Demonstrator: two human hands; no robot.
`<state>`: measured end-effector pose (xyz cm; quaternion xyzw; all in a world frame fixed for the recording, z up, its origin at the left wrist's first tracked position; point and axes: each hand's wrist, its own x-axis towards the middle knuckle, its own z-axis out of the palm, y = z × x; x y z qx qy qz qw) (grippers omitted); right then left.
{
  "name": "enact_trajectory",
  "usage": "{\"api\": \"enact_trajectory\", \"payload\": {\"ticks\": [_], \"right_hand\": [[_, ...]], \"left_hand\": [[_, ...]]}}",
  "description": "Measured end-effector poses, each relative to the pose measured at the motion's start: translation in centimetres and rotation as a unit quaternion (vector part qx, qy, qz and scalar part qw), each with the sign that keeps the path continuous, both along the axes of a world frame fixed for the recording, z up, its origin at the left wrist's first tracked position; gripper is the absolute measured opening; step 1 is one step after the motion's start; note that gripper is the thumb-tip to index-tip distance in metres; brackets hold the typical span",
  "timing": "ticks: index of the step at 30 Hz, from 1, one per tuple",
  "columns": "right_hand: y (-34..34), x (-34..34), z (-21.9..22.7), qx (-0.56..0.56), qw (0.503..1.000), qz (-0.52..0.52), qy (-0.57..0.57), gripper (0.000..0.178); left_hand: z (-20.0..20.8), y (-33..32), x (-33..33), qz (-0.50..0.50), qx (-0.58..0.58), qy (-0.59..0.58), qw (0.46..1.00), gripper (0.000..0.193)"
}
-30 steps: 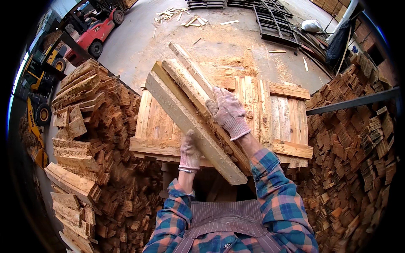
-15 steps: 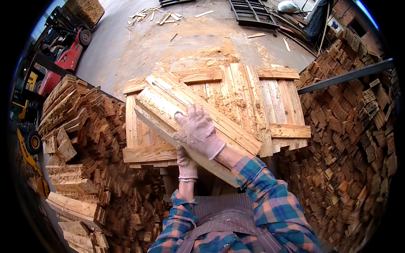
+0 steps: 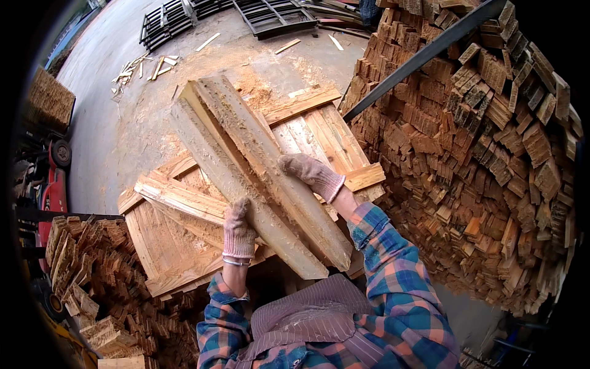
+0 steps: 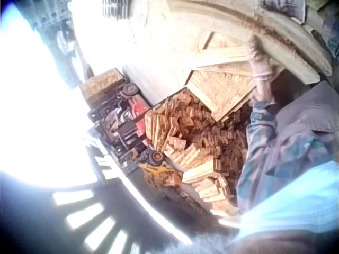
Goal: The person repeatedly picks up wooden planks from a large pile and places them onto a wooden pallet. The worker arranges the planks in a neat stack, alternating their orientation to create a stable structure. The task involves continuous manual handling of lumber in an industrial setting.
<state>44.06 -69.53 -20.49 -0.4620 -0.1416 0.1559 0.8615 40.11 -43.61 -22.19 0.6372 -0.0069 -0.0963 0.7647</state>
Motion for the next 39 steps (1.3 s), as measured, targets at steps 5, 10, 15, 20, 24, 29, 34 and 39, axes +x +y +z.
{"api": "enact_trajectory", "payload": {"ticks": [5,10,15,20,24,29,34,39], "right_hand": [[-12.8,1.7,-0.1,-0.5,0.856,-0.134,0.015,0.027],[-22.4,3.1,-8.5,-0.353,0.888,-0.229,0.185,0.05],[-24.4,2.7,-11.3,-0.388,0.897,-0.16,0.136,0.067],[-24.0,3.3,-10.6,-0.252,0.924,-0.193,0.214,0.074],[-26.4,4.5,-11.4,-0.279,0.92,-0.173,0.214,0.082],[-26.2,4.7,-8.2,-0.278,0.905,-0.183,0.263,0.069],[-25.6,5.0,-9.3,-0.329,0.9,-0.171,0.229,0.059],[-27.6,4.1,-14.2,-0.262,0.927,-0.218,0.157,0.05]], "left_hand": [[-4.7,-14.4,4.8,-0.065,-0.214,0.219,0.95,0.043],[-11.8,-21.0,8.3,-0.018,-0.065,0.148,0.987,0.045],[-15.9,-19.4,9.4,0.014,-0.154,0.257,0.954,0.067],[-15.4,-20.6,9.2,-0.053,-0.064,0.212,0.974,0.064],[-14.2,-23.5,7.7,0.099,-0.088,0.226,0.965,0.044],[-8.6,-25.2,8.7,0.063,0.31,0.121,0.941,0.091],[-10.7,-28.2,6.9,0.039,0.616,0.077,0.783,0.114],[-7.2,-23.2,9.4,0.013,0.46,0.075,0.885,0.107]]}}
